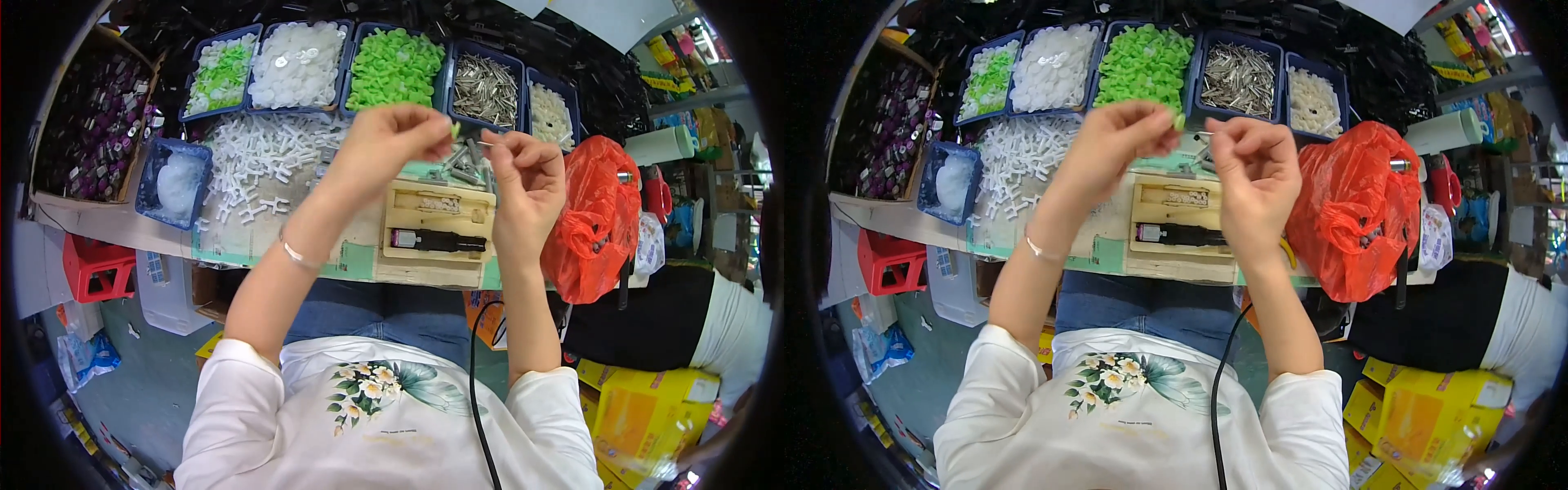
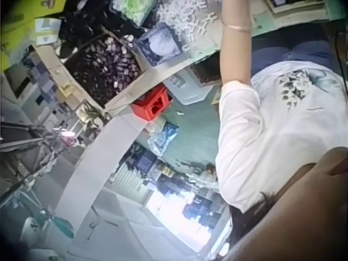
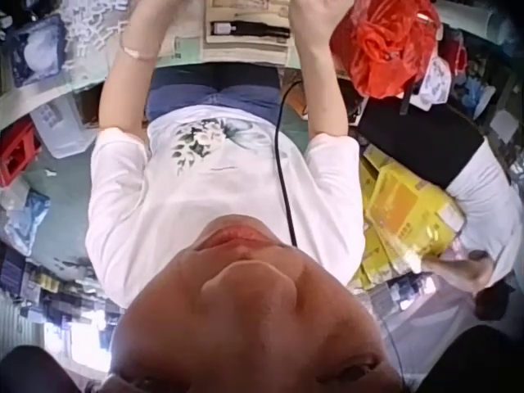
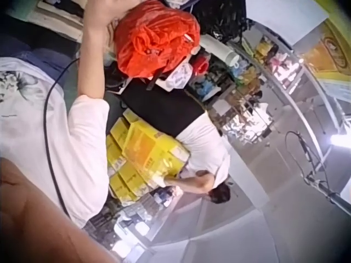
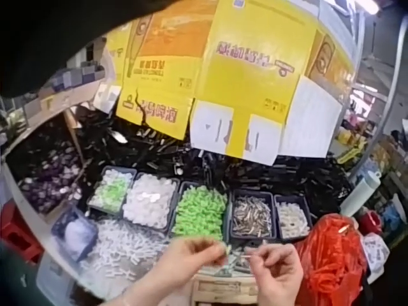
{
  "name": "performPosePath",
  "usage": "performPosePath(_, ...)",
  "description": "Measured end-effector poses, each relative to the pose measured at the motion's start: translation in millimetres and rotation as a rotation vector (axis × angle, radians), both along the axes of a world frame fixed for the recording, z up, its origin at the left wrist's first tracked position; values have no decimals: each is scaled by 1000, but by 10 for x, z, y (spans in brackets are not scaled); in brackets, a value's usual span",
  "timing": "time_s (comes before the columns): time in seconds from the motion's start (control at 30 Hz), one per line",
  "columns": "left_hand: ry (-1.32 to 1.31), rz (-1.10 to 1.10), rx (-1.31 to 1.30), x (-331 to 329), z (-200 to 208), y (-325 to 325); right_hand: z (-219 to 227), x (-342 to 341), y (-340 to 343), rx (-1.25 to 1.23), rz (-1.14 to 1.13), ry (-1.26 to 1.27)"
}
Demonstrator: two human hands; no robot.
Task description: Assembling small components using a wooden jig, pliers, and a hand press tool at a factory workstation.
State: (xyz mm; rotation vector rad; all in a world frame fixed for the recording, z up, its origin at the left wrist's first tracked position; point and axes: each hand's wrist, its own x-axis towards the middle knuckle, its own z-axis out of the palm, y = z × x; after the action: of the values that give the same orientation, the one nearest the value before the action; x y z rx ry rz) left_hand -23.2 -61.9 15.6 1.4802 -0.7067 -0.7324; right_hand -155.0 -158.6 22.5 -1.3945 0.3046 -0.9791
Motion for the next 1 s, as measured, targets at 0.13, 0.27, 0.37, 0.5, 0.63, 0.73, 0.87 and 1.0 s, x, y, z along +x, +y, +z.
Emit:
performPosePath(0.13, 896, -149, -317, -309, -58, 206, 69, -72, 193, -63, 62, 32)
performPosePath(0.27, 1006, -182, -421, -436, -84, 284, 73, -162, 230, -153, 69, 55)
performPosePath(0.37, 875, -82, -418, -559, -83, 310, 67, -221, 263, -246, 46, 132)
performPosePath(0.5, 105, 238, -263, -769, -90, 403, 63, -347, 318, 55, 104, 245)
performPosePath(0.63, -764, 105, -330, -761, -179, 664, 81, -632, 419, 201, 244, 392)
performPosePath(0.73, -984, -7, -367, -804, -255, 793, 11, -796, 436, 65, 296, 489)
performPosePath(0.87, -1178, -131, -382, -816, -330, 884, 44, -842, 492, -432, 230, 704)
performPosePath(1.0, -1136, -60, -224, -792, -381, 918, -146, -775, 360, -775, 123, 662)
